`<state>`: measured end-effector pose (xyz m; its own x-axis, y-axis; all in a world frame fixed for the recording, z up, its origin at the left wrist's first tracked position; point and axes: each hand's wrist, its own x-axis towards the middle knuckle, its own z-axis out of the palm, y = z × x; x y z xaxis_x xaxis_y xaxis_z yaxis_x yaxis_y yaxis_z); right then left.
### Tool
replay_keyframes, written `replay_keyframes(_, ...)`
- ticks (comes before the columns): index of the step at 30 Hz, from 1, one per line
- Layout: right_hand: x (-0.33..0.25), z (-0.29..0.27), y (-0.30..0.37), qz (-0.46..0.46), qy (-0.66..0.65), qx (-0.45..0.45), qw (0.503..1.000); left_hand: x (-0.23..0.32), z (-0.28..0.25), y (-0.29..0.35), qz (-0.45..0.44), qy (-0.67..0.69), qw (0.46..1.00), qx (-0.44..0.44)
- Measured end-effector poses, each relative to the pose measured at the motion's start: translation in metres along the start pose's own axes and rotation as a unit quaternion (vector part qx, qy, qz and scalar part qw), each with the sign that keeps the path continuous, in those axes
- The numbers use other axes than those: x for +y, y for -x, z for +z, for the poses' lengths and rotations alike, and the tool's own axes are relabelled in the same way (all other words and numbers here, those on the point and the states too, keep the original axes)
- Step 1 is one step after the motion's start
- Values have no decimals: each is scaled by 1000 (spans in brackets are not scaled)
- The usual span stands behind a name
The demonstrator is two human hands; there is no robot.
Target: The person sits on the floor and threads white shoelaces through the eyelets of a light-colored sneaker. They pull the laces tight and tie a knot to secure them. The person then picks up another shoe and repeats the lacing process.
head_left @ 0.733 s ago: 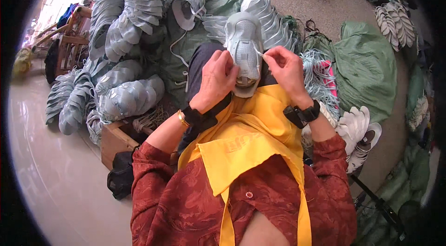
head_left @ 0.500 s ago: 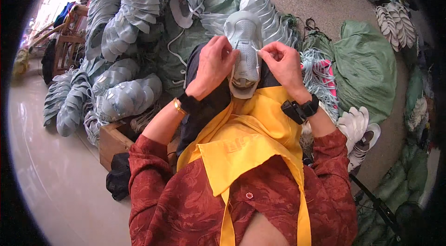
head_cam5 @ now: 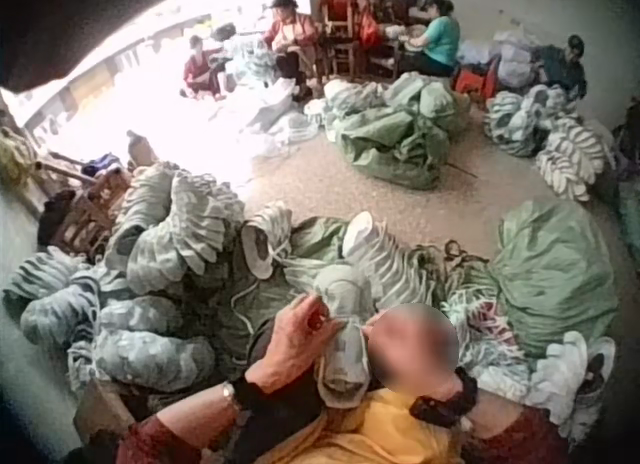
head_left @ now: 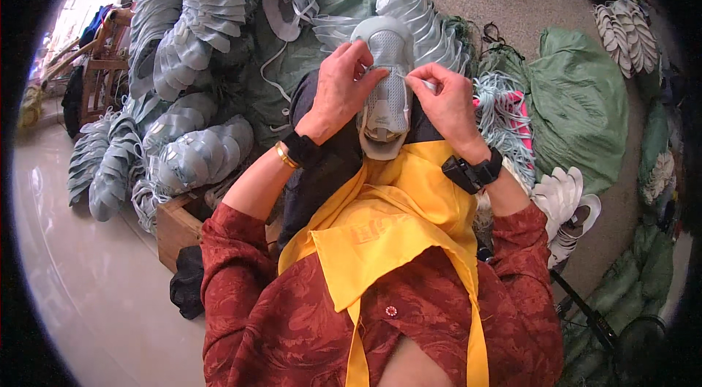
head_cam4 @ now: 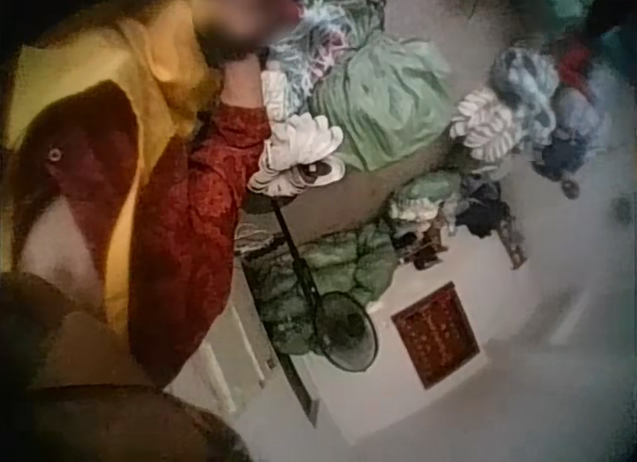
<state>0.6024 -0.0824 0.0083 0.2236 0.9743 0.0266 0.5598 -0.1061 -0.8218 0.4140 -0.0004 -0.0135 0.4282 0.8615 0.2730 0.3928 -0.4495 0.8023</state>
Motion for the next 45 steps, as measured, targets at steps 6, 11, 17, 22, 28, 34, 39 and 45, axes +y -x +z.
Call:
replay_keyframes(6,3,2,-7,-17,-16,24,999,7,2,1,-16,-44,999,-1)
replay_keyframes(11,3,7,-11,-22,0,18,1000,3,8,0,-15,-67,998,11)
replay_keyframes(17,-1,8,-16,-68,31,11,997,9,3,-2,-56,-26,998,-1)
replay_keyframes(22,1,11,-23,-96,62,8,993,8,3,-3,-61,-21,998,0)
replay_keyframes(28,-1,9,-31,-74,57,-32,995,4,5,0,-61,-15,998,9)
replay_keyframes(34,3,17,-35,-47,-8,-51,998,3,3,1,-49,4,999,4)
replay_keyframes(39,-3,9,-29,-138,13,-38,990,3,0,3,-57,28,998,-2)
replay_keyframes(45,3,15,-27,-180,64,7,982,-5,0,4,-43,59,997,-21)
